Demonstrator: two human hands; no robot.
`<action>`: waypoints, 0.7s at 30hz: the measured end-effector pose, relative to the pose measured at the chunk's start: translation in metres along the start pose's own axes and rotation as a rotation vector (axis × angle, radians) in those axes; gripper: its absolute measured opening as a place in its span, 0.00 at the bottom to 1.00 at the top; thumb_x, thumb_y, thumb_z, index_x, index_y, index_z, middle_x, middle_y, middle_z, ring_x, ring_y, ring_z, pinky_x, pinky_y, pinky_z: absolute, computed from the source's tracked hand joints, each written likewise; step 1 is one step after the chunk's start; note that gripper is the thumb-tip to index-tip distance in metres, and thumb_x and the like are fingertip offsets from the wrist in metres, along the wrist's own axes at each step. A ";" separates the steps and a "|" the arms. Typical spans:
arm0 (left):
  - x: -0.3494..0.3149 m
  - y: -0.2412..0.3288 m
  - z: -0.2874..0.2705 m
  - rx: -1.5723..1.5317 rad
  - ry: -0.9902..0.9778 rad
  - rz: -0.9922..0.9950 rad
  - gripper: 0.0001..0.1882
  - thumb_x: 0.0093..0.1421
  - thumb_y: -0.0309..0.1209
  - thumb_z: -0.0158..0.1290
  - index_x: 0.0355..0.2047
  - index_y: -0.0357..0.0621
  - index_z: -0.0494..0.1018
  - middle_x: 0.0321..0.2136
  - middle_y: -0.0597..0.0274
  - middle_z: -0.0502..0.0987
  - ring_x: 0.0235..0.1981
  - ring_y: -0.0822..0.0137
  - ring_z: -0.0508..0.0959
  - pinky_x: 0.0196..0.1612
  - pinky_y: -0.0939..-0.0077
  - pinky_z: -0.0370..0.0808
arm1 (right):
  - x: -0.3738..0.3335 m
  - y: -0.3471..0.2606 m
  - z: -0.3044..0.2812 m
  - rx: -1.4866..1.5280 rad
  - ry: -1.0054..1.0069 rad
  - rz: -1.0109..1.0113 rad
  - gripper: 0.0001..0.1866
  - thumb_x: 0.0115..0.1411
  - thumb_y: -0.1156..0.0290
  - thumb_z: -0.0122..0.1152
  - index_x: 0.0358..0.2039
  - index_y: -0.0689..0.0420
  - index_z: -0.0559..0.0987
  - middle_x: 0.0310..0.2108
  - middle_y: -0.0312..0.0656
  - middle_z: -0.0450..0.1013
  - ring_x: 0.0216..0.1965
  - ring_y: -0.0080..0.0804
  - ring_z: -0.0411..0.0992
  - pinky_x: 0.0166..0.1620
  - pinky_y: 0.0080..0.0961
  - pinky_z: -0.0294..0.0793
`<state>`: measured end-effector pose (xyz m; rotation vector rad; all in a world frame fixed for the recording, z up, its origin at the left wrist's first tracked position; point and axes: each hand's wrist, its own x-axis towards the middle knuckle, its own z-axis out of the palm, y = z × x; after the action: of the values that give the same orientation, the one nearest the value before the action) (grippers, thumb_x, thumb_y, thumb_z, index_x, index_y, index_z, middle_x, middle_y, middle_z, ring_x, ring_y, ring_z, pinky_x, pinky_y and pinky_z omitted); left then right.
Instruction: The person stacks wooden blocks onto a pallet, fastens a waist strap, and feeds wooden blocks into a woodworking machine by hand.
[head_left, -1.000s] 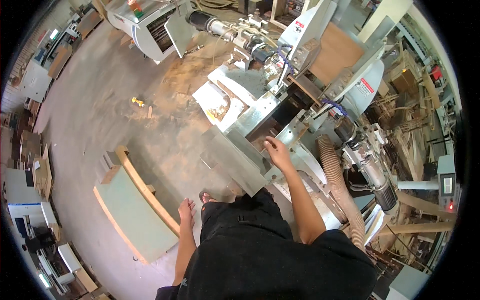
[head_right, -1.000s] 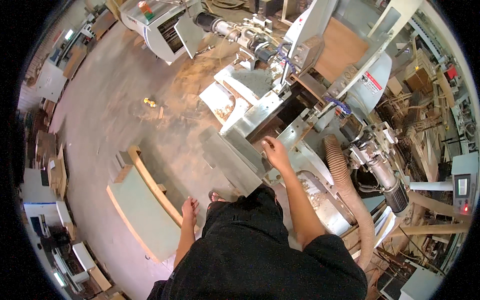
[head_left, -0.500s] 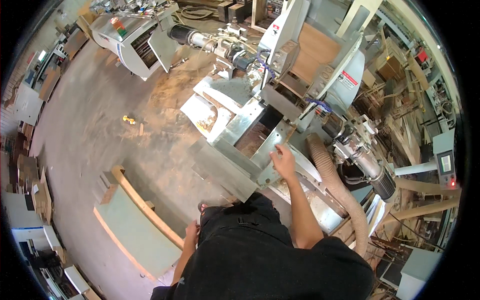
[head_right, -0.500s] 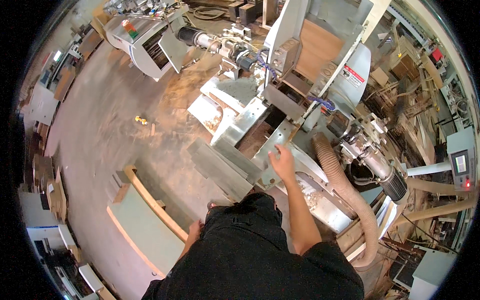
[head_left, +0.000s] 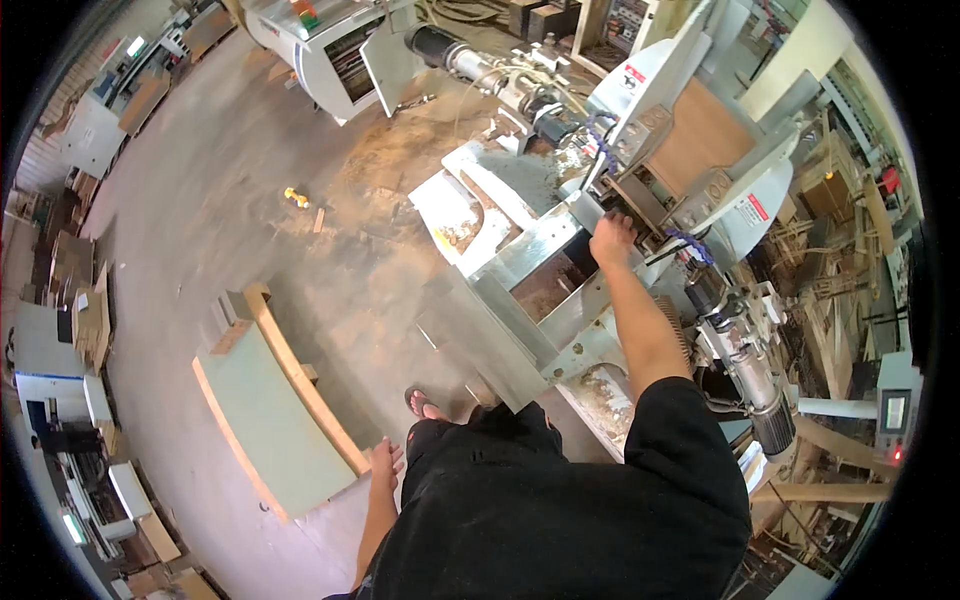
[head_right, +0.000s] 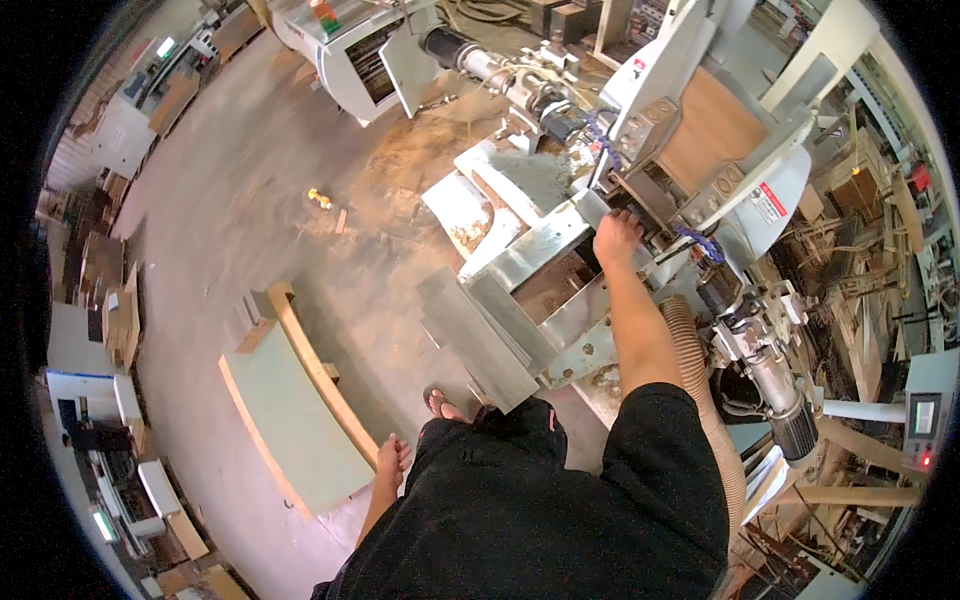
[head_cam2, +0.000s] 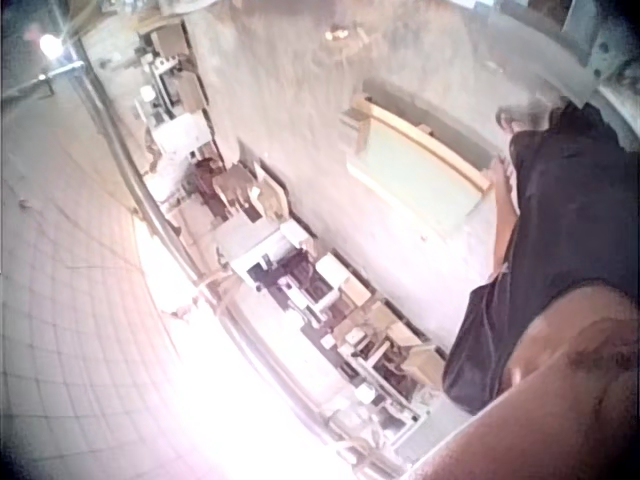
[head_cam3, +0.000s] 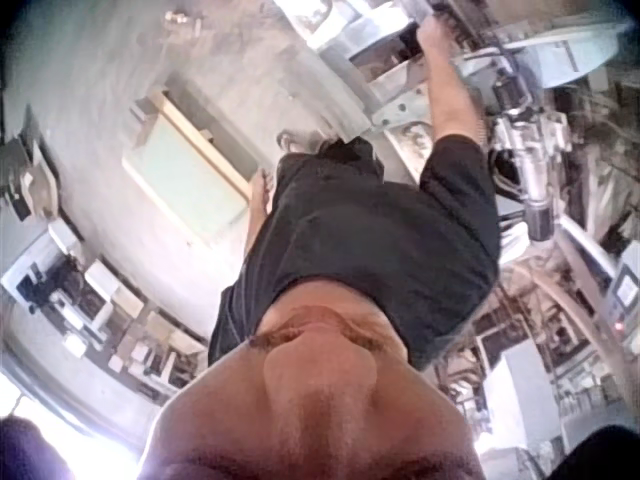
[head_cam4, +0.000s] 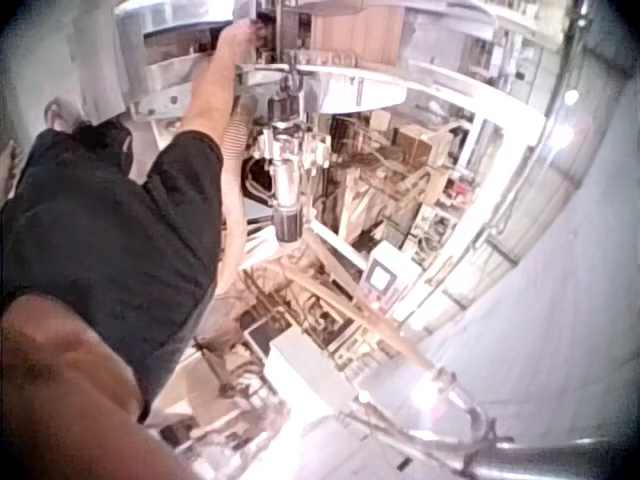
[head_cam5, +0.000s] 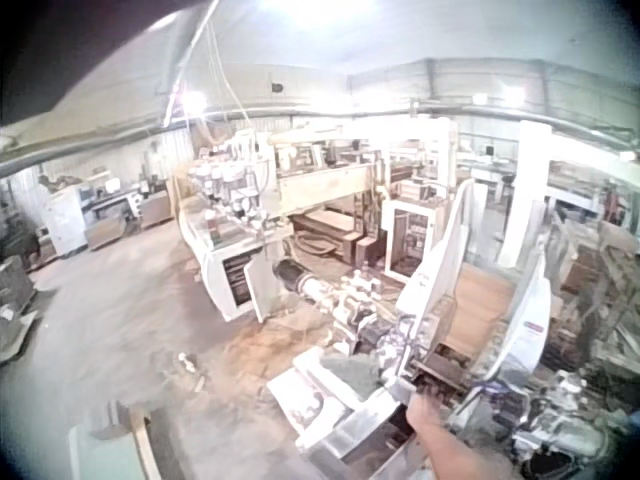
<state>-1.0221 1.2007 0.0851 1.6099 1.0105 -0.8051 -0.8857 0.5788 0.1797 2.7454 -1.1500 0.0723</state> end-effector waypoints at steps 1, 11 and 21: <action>-0.002 -0.010 -0.005 -0.043 -0.002 -0.019 0.25 0.61 0.49 0.43 0.51 0.44 0.64 0.45 0.58 0.71 0.43 0.65 0.72 0.40 0.63 0.68 | -0.001 -0.002 -0.004 0.040 0.028 -0.019 0.16 0.53 0.71 0.56 0.43 0.60 0.73 0.45 0.45 0.69 0.53 0.43 0.63 0.51 0.40 0.65; 0.031 -0.048 -0.033 -0.166 -0.049 -0.067 0.24 0.61 0.50 0.44 0.47 0.43 0.66 0.40 0.58 0.73 0.35 0.68 0.73 0.37 0.68 0.70 | -0.081 0.005 -0.046 1.048 -0.096 -0.205 0.15 0.57 0.68 0.56 0.43 0.62 0.73 0.37 0.53 0.74 0.40 0.49 0.73 0.42 0.35 0.71; -0.018 0.072 0.006 0.172 -0.052 0.109 0.18 0.60 0.48 0.46 0.41 0.50 0.67 0.36 0.67 0.74 0.37 0.70 0.74 0.37 0.71 0.67 | -0.140 0.009 -0.058 1.406 -0.084 0.086 0.17 0.56 0.65 0.57 0.43 0.61 0.78 0.41 0.48 0.76 0.38 0.36 0.75 0.40 0.25 0.72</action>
<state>-0.9645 1.1823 0.1283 1.7654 0.8276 -0.8737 -0.9896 0.6812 0.2234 3.7926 -1.6274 1.2058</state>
